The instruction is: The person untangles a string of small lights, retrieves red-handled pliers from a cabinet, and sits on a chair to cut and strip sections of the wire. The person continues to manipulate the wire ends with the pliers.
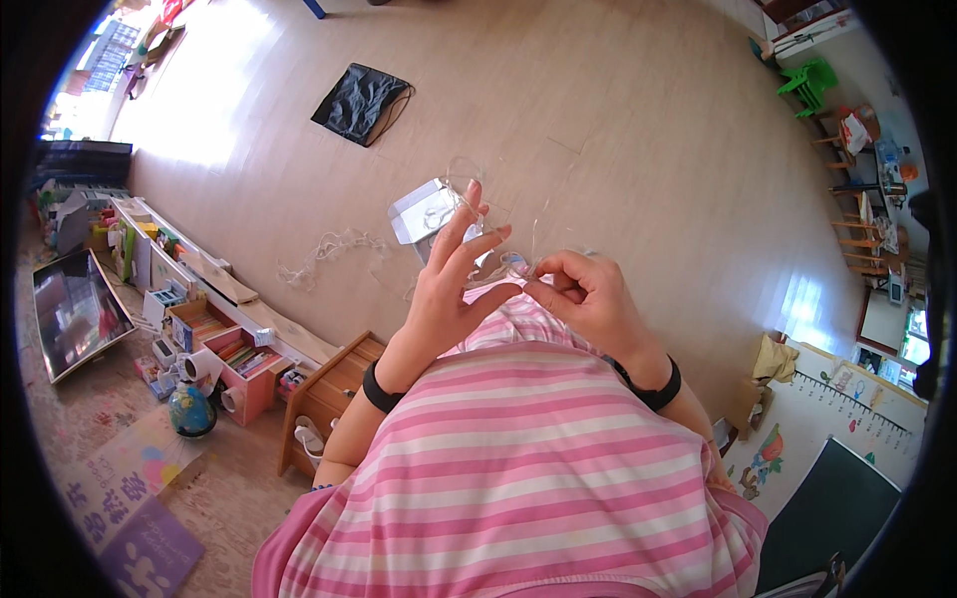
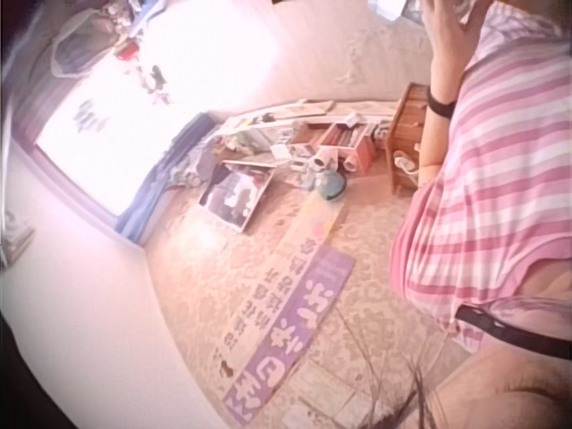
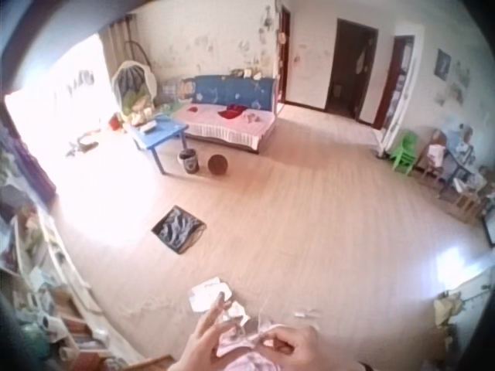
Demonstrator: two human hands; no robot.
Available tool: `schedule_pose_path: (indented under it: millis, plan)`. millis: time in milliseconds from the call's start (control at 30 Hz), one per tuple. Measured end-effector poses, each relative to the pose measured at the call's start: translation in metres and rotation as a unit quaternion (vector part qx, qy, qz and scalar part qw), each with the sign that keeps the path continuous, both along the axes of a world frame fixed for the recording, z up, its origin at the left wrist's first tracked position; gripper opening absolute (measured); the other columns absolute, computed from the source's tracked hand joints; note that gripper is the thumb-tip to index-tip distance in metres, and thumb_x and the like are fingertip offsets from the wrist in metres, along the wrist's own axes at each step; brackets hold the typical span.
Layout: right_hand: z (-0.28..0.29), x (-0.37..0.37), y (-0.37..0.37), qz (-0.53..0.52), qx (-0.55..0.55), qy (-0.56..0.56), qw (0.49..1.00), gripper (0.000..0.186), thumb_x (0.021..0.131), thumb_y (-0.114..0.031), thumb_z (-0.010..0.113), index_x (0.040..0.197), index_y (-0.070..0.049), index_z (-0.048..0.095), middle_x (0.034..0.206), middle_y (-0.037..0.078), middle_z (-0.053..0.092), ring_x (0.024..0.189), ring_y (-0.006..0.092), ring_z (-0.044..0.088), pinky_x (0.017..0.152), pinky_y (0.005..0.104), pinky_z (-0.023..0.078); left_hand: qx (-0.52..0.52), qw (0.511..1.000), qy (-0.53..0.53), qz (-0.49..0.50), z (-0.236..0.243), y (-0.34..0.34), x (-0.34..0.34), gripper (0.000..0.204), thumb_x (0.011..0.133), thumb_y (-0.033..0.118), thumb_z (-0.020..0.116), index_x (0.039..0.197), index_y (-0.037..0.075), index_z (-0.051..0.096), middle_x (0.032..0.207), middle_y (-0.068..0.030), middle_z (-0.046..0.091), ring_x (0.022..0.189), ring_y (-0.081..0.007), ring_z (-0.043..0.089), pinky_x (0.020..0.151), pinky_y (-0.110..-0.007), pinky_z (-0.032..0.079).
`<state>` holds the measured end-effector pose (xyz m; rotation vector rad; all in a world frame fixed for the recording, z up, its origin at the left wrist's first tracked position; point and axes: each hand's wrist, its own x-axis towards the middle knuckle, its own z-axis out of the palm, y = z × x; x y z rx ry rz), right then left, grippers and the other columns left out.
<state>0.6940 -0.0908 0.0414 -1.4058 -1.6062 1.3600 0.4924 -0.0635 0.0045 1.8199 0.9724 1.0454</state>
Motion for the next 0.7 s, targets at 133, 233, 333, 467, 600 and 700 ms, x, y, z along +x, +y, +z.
schedule_pose_path:
  millis: [133,233,333,467,600,700]
  plan:
    - [-0.003,-0.007,-0.007,-0.052,0.112,-0.045,0.991,0.01,0.083,-0.005,0.069,0.089,0.0,0.063,0.065,0.006,0.058,0.051,0.0092,0.05,0.046,0.0242,0.038,-0.008,0.996,-0.085,0.017,0.004,0.0,-0.002,0.065,0.078,-0.013,0.059,0.137,0.01,0.042,0.152,-0.0216,0.019,0.133,-0.0312,0.039,0.069,-0.025,0.052]
    - [-0.004,-0.006,-0.007,-0.062,0.212,-0.059,0.973,0.011,0.081,-0.003,0.07,0.09,-0.002,0.063,0.068,0.008,0.059,0.05,0.0122,0.05,0.045,0.0254,0.038,0.002,0.995,-0.092,0.049,0.004,0.004,-0.001,0.078,0.078,-0.014,0.059,0.145,0.014,0.03,0.153,-0.0231,0.014,0.13,-0.0298,0.043,0.054,-0.016,0.048]
    - [-0.005,-0.005,-0.009,-0.092,0.218,-0.02,0.971,0.013,0.08,-0.001,0.07,0.091,-0.003,0.063,0.071,0.005,0.06,0.052,0.01,0.049,0.045,0.0238,0.037,0.047,0.995,-0.085,0.038,0.005,0.003,0.002,0.093,0.077,-0.013,0.06,0.15,0.016,0.011,0.154,-0.0217,0.009,0.126,-0.0288,0.048,0.053,-0.015,0.045]
    - [-0.004,-0.003,-0.016,-0.123,0.107,0.091,0.982,0.013,0.082,0.0,0.069,0.093,-0.003,0.062,0.074,-0.001,0.06,0.055,0.0035,0.046,0.047,0.0201,0.034,0.031,0.994,-0.101,0.03,0.008,-0.002,0.007,0.103,0.074,-0.014,0.062,0.151,0.019,0.001,0.154,-0.0226,0.01,0.119,-0.0261,0.052,0.053,-0.016,0.049]
    - [-0.003,0.001,-0.016,-0.119,0.055,0.102,0.986,0.009,0.085,-0.002,0.066,0.093,-0.002,0.062,0.075,-0.002,0.059,0.058,0.0,0.044,0.05,0.018,0.034,-0.057,0.986,-0.154,0.014,0.013,-0.005,0.011,0.104,0.074,-0.014,0.062,0.15,0.019,0.0,0.153,-0.0231,0.012,0.106,-0.0219,0.056,0.053,-0.019,0.052]
    - [-0.002,0.003,-0.015,-0.131,0.005,0.155,0.979,0.007,0.088,-0.003,0.063,0.094,0.0,0.062,0.078,0.0,0.062,0.062,0.0005,0.05,0.054,0.0169,0.038,-0.127,0.973,-0.195,0.005,0.02,-0.006,0.012,0.102,0.076,-0.014,0.06,0.15,0.019,-0.002,0.15,-0.0222,0.018,0.096,-0.0179,0.057,0.052,-0.018,0.052]
